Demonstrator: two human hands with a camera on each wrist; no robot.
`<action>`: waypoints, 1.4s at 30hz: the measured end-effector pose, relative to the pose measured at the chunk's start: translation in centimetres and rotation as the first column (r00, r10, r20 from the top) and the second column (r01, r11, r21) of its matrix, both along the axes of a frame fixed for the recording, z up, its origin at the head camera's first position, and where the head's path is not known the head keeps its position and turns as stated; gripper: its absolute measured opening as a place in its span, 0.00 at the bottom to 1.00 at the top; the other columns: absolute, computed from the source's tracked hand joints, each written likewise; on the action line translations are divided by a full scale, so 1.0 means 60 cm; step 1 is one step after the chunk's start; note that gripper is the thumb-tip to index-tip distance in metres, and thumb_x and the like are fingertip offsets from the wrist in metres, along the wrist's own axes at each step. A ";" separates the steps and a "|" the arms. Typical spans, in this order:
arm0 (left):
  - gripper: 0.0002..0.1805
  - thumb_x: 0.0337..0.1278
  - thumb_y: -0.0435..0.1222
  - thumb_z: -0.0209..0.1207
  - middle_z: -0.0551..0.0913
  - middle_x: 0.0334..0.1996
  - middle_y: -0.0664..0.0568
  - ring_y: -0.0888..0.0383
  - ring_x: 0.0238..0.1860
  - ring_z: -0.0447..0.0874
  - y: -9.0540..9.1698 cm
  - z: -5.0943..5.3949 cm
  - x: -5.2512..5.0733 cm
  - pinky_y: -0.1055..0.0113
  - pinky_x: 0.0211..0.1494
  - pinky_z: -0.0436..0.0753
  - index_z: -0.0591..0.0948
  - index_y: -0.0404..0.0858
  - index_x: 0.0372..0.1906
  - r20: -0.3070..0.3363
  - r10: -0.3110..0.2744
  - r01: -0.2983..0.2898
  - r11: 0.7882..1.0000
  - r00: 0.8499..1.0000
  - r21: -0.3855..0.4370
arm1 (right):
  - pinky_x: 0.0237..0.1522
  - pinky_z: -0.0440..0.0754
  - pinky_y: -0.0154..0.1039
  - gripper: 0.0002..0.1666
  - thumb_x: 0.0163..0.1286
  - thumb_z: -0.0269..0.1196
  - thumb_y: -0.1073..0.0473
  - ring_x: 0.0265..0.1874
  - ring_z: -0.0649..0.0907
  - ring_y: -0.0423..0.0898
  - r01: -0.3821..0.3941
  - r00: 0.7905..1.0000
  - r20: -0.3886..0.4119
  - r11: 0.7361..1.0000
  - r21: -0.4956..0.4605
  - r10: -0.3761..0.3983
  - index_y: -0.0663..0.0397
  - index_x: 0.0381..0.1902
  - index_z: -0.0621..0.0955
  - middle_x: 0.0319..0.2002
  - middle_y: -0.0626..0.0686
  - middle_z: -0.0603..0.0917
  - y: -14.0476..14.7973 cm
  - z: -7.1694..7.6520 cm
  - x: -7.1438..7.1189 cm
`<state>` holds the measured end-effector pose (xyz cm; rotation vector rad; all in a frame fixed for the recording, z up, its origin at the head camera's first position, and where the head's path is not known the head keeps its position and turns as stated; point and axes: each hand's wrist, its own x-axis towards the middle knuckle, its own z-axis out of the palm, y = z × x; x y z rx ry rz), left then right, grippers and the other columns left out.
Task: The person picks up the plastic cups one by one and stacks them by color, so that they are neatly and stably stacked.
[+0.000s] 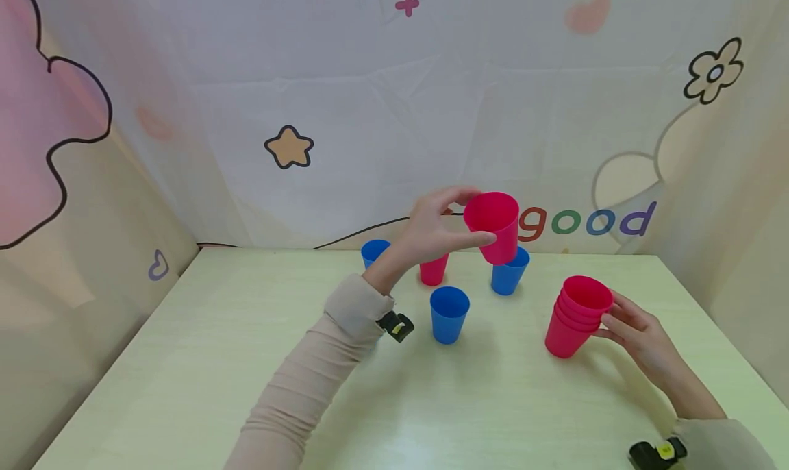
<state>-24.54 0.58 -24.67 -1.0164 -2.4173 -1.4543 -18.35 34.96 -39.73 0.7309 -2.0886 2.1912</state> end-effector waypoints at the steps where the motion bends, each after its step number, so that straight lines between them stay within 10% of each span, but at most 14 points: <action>1: 0.35 0.41 0.42 0.68 0.74 0.54 0.54 0.62 0.54 0.67 0.003 0.000 0.000 0.69 0.50 0.72 0.70 0.41 0.59 -0.002 -0.001 0.001 1.000 1.000 0.000 | 0.42 0.77 0.29 0.29 0.70 0.43 0.72 0.45 0.78 0.35 -0.003 1.000 -0.001 1.000 -0.004 0.003 0.39 0.61 0.69 0.50 0.40 0.77 -0.001 0.000 0.000; 20: 0.36 0.42 0.44 0.68 0.73 0.53 0.55 0.65 0.51 0.67 0.073 0.013 -0.008 0.74 0.47 0.71 0.70 0.41 0.60 -0.025 -0.032 0.031 0.999 0.999 -0.041 | 0.43 0.77 0.30 0.29 0.69 0.44 0.73 0.45 0.78 0.36 -0.003 1.000 0.001 1.000 0.008 0.003 0.42 0.63 0.67 0.51 0.40 0.77 -0.004 -0.002 -0.001; 42: 0.30 0.43 0.40 0.67 0.76 0.46 0.56 0.67 0.44 0.70 0.136 -0.007 -0.019 0.75 0.40 0.73 0.72 0.40 0.56 0.067 -0.085 0.076 0.989 0.994 0.127 | 0.43 0.77 0.30 0.29 0.69 0.44 0.73 0.45 0.78 0.36 0.014 1.000 0.014 1.000 0.012 -0.014 0.42 0.63 0.68 0.52 0.40 0.77 0.004 -0.002 0.000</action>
